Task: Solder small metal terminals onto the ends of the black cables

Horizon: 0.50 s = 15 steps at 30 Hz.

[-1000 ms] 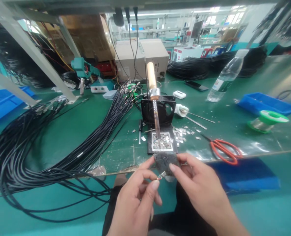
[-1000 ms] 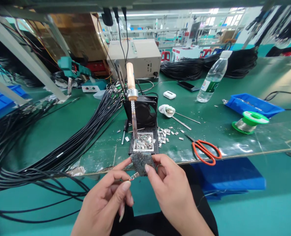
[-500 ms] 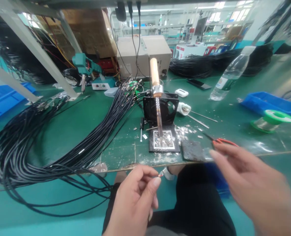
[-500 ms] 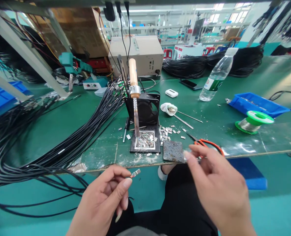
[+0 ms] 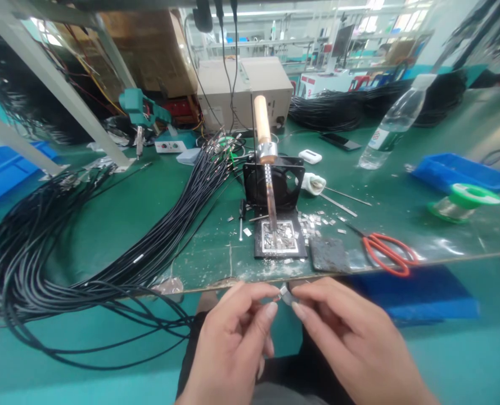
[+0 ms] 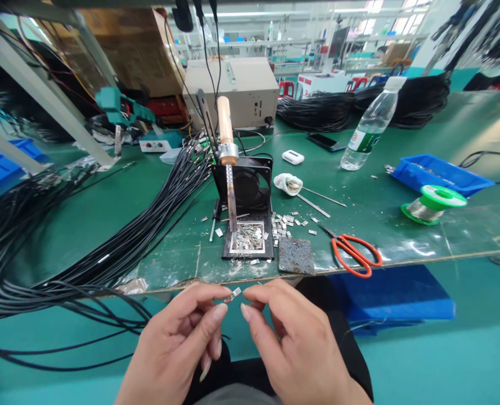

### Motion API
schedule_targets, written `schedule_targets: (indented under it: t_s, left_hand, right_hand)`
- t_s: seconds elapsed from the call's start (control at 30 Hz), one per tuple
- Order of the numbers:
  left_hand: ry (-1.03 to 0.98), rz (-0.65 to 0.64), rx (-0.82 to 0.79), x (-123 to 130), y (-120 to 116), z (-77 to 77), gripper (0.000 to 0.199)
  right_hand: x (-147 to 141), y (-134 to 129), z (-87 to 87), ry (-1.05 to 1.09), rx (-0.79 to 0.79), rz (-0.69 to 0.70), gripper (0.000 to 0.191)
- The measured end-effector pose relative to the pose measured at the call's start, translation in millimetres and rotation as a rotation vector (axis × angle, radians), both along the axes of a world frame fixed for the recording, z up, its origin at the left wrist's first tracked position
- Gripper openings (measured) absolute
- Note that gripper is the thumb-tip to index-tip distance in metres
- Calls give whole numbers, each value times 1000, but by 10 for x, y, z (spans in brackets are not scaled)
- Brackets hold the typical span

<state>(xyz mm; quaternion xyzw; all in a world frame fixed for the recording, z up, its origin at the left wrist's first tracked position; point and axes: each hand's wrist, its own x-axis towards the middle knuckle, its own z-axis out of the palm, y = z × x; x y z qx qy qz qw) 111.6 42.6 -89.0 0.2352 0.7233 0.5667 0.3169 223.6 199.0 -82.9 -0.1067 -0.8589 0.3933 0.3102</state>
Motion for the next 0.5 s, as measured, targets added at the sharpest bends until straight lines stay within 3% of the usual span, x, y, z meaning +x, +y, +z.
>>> schedule_targets:
  t_s: [0.5]
  left_hand:
    - [-21,44,12,48,9,26,33]
  right_hand:
    - [-81,-15,12,43,42,34,17]
